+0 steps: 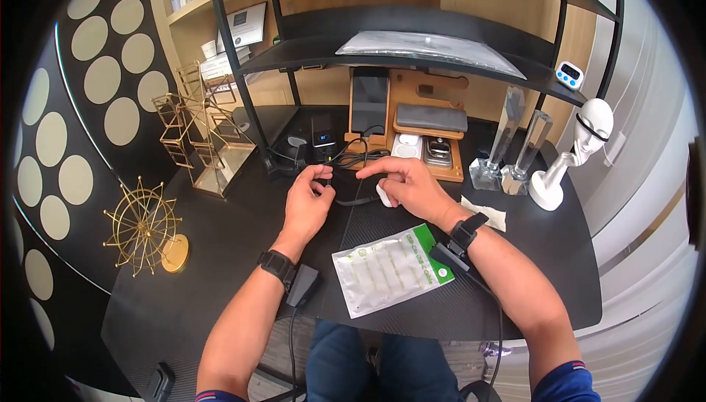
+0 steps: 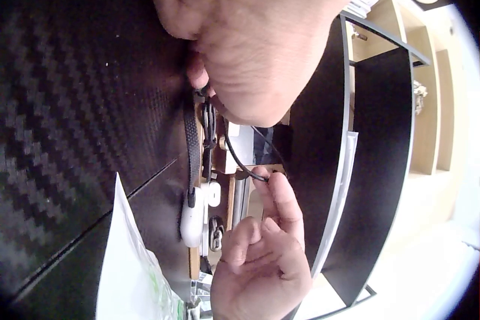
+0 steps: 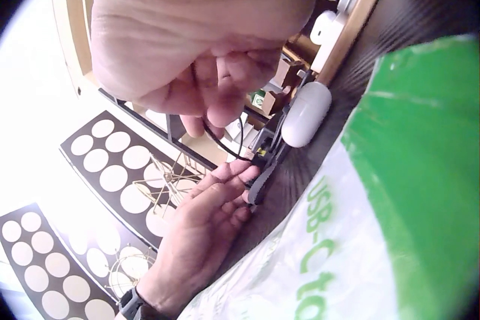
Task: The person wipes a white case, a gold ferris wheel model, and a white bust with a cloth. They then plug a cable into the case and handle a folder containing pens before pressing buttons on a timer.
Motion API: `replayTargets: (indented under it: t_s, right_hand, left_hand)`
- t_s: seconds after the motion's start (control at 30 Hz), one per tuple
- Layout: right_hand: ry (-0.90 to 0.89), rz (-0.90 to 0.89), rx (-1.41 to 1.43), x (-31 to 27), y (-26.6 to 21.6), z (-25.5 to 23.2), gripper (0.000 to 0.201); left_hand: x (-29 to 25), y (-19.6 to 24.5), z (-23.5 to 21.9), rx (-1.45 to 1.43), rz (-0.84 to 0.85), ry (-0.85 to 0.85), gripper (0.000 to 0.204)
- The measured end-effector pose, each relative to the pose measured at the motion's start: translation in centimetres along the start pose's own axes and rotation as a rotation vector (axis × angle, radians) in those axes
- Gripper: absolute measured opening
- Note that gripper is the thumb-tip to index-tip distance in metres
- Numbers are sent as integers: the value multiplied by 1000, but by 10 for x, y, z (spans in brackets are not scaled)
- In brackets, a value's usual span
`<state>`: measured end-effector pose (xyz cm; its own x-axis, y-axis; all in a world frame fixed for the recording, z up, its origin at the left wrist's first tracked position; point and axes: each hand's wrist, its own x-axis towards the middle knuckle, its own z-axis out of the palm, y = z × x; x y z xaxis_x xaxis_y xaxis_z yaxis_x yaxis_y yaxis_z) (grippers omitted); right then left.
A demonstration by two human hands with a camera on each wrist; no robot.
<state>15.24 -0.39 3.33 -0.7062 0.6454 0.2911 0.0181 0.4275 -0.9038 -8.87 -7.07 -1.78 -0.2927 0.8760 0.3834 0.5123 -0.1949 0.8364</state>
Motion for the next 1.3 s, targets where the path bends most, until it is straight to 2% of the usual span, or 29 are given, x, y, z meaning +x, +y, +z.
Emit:
replayTargets:
  t_s: [0.03, 0.17, 0.27, 0.33, 0.43, 0.57, 0.67, 0.73, 0.87, 0.93, 0.97, 1.03, 1.13, 1.3]
  right_hand:
    - [9, 2, -8, 0, -1, 1, 36]
    - [19, 12, -31, -2, -3, 0, 34]
    - [-12, 17, -42, 1, 6, 0, 32]
    - [-21, 13, -17, 2, 8, 1, 28]
    - [-31, 8, -42, 4, 13, 0, 26]
    - [-23, 31, -20, 4, 15, 1, 24]
    - [33, -12, -43, 9, 22, 0, 18]
    - [161, -122, -271, 8, 24, -3, 13]
    - [291, -98, -306, 9, 28, -5, 13]
    - [360, 11, -385, 8, 25, -7, 14]
    - [361, 7, -387, 8, 24, -8, 14]
    - [352, 164, -409, 8, 25, -11, 16]
    - [349, 264, -444, 7, 31, -14, 17]
    - [332, 253, -434, 8, 46, -16, 19]
  left_hand:
    - [0, 2, 0, -3, -11, 14, 32]
    - [0, 0, -1, 73, -43, -14, 29]
    - [1, -2, 0, -61, -45, 50, 35]
    - [3, -3, 0, -96, -31, 82, 47]
    - [3, -6, 1, -64, 40, 84, 51]
    - [1, -4, 0, -18, 18, 98, 52]
    - [4, -6, 0, -13, 26, 99, 42]
    - [4, -8, 1, -3, 10, 74, 33]
    - [2, -6, 0, -29, -24, 97, 24]
    - [1, -4, -1, 5, -51, 62, 24]
    - [2, -4, -1, 4, -47, 64, 24]
    - [3, -5, 0, 22, -24, 81, 26]
    - [3, -10, 2, -44, 1, 87, 28]
    - [0, -2, 0, 58, -28, 65, 30]
